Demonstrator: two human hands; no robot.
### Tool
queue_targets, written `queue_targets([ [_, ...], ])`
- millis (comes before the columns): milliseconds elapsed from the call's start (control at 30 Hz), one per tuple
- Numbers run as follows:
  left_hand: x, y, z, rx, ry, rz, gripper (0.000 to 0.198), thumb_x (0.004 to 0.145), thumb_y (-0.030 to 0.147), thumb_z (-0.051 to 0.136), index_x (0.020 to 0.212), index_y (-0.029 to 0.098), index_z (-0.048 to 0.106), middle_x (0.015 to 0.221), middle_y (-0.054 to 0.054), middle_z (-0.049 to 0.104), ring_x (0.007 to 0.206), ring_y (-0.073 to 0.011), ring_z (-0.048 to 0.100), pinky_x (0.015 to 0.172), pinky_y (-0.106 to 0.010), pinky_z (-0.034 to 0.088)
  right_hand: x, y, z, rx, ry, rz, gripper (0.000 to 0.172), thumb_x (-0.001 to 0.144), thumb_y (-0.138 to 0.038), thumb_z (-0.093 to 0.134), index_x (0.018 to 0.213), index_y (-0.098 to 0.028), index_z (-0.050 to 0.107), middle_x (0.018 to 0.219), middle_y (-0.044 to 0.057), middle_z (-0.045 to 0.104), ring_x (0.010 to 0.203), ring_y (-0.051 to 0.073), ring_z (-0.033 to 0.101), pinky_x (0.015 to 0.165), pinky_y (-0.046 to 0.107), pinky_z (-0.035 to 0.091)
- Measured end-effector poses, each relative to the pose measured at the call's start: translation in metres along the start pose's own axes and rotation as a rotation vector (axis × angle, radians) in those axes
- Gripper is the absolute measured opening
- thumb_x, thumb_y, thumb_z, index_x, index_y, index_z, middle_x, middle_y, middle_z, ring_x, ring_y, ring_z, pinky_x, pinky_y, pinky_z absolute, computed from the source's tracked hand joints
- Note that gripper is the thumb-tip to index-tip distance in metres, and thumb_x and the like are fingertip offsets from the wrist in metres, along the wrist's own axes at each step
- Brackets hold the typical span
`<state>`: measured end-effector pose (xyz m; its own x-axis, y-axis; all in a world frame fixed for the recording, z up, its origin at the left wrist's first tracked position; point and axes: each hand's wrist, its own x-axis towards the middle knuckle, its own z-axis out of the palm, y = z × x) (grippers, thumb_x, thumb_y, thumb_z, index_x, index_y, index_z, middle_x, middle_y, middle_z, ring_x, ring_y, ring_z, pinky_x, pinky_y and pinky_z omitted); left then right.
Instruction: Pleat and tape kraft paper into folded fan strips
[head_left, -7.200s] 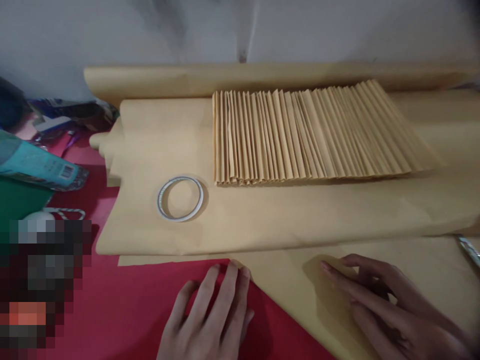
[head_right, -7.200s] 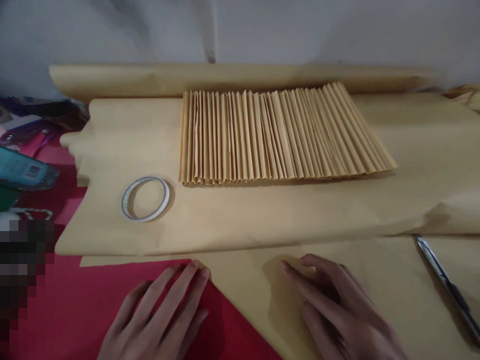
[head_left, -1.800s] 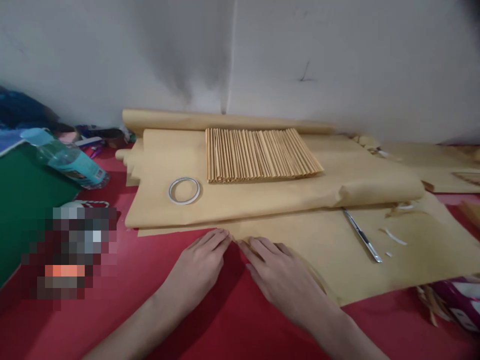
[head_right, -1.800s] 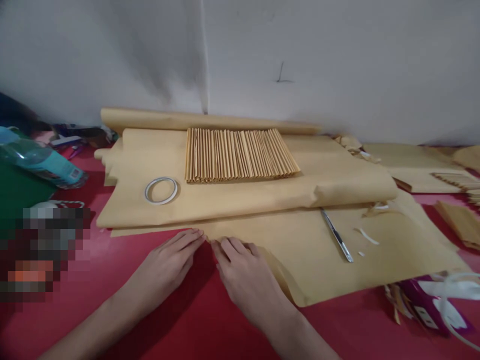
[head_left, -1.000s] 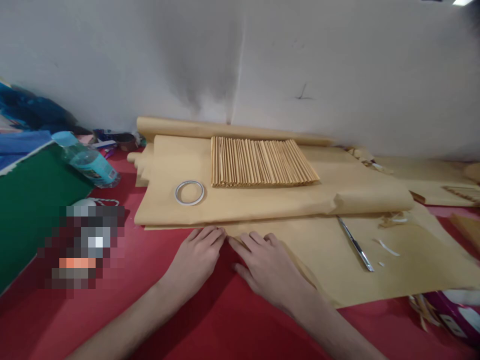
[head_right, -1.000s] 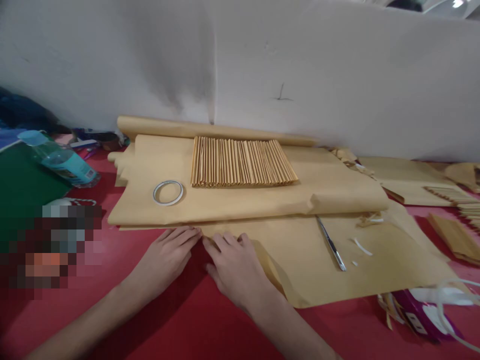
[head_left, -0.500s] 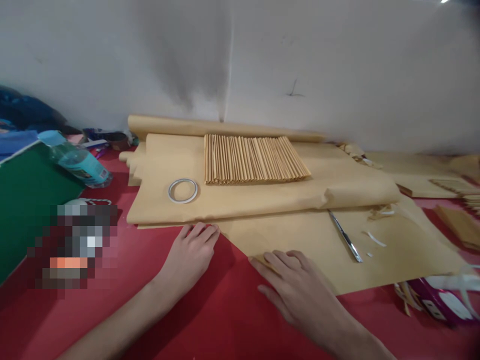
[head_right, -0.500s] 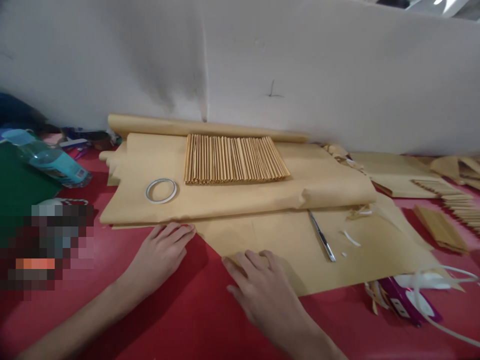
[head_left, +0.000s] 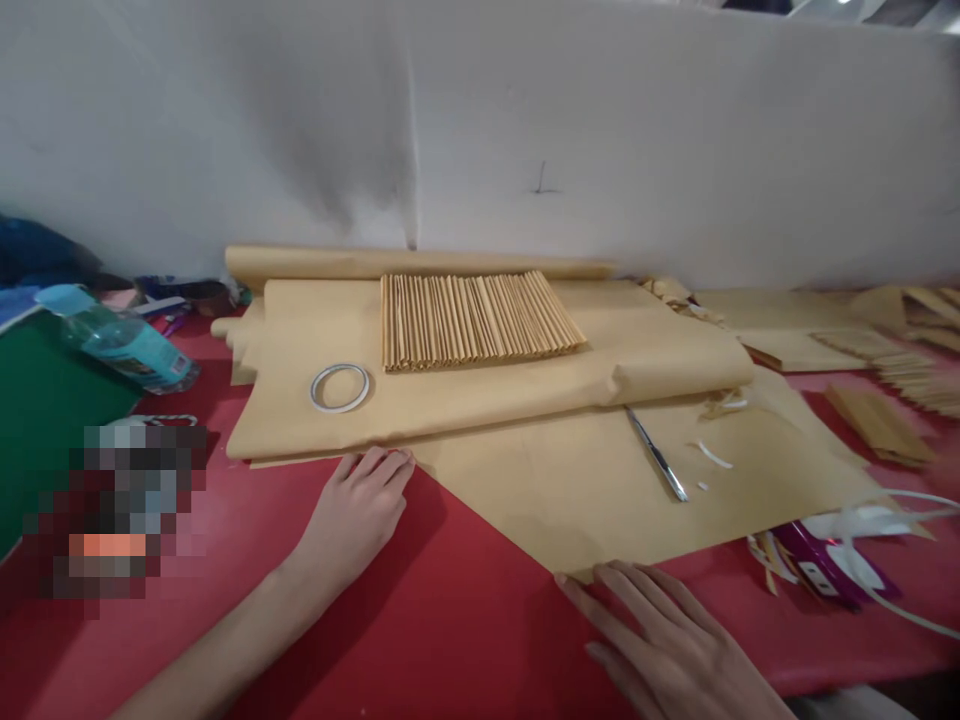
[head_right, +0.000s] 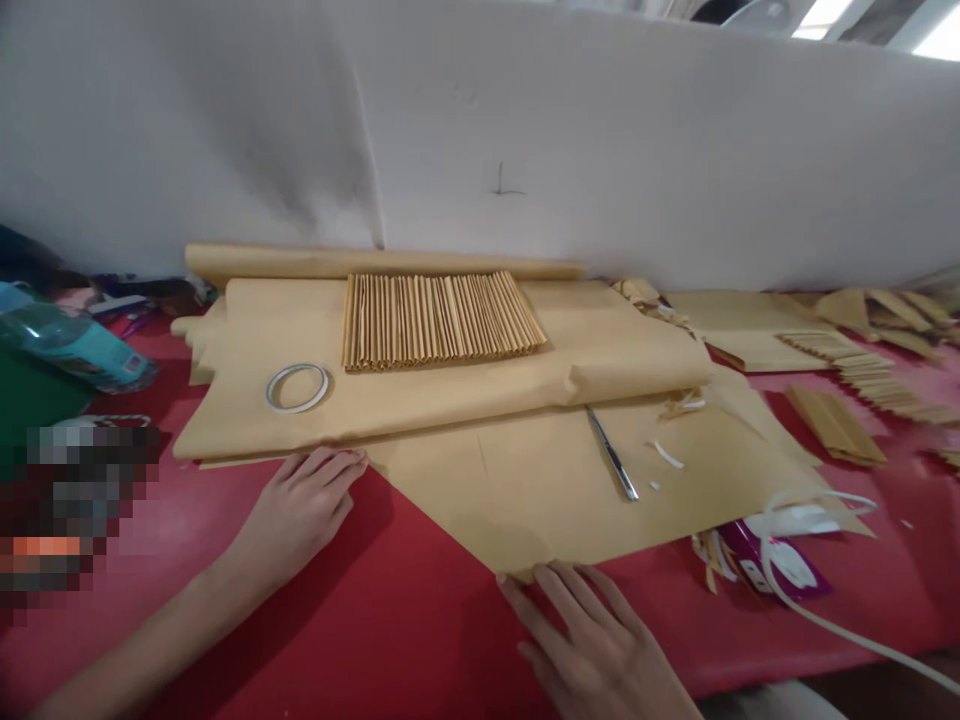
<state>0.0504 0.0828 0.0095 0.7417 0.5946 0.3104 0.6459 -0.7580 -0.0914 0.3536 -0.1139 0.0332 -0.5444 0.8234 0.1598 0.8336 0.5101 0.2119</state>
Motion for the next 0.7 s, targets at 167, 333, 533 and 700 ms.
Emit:
queue_targets([
  [167,0.000,0.000,0.000,0.022,0.006,0.005,0.036,0.090,0.002,0.050,0.116,0.014,0.071,0.112,-0.010,0.076,0.103,-0.0270,0.066,0.085,-0.040,0.049,-0.015,-0.004,-0.003,-0.014,-0.005,0.022,0.043,0.096,-0.015,0.042,0.131,-0.024,0.066,0.118,0.004,0.077,0.104,0.024,0.073,0.085,0.041,0.059],
  [333,0.001,0.011,-0.001,0.166,-0.042,0.034,0.039,0.091,-0.002,0.046,0.117,0.012,0.071,0.115,-0.013,0.074,0.104,-0.0282,0.066,0.087,-0.041,0.050,-0.023,0.029,-0.012,0.183,0.093,0.258,0.032,0.100,-0.029,0.049,0.127,-0.027,0.067,0.115,0.004,0.077,0.104,0.022,0.074,0.084,0.035,0.060],
  [533,-0.002,0.021,0.000,0.229,-0.069,0.014,0.046,0.087,-0.007,0.046,0.123,0.011,0.069,0.119,-0.017,0.071,0.107,-0.0306,0.067,0.086,-0.042,0.052,0.013,0.118,0.026,0.167,0.090,0.898,0.034,0.103,-0.032,0.039,0.100,-0.015,0.068,0.099,0.013,0.074,0.084,0.025,0.073,0.071,0.035,0.055],
  [700,-0.004,0.023,0.008,0.146,0.104,0.050,0.030,0.101,0.014,0.048,0.119,0.011,0.072,0.112,-0.015,0.073,0.101,-0.0286,0.069,0.083,-0.041,0.055,0.032,0.145,0.058,-0.027,-0.143,1.006,0.031,0.097,-0.026,0.042,0.087,-0.014,0.069,0.091,0.018,0.072,0.084,0.028,0.070,0.070,0.037,0.049],
])
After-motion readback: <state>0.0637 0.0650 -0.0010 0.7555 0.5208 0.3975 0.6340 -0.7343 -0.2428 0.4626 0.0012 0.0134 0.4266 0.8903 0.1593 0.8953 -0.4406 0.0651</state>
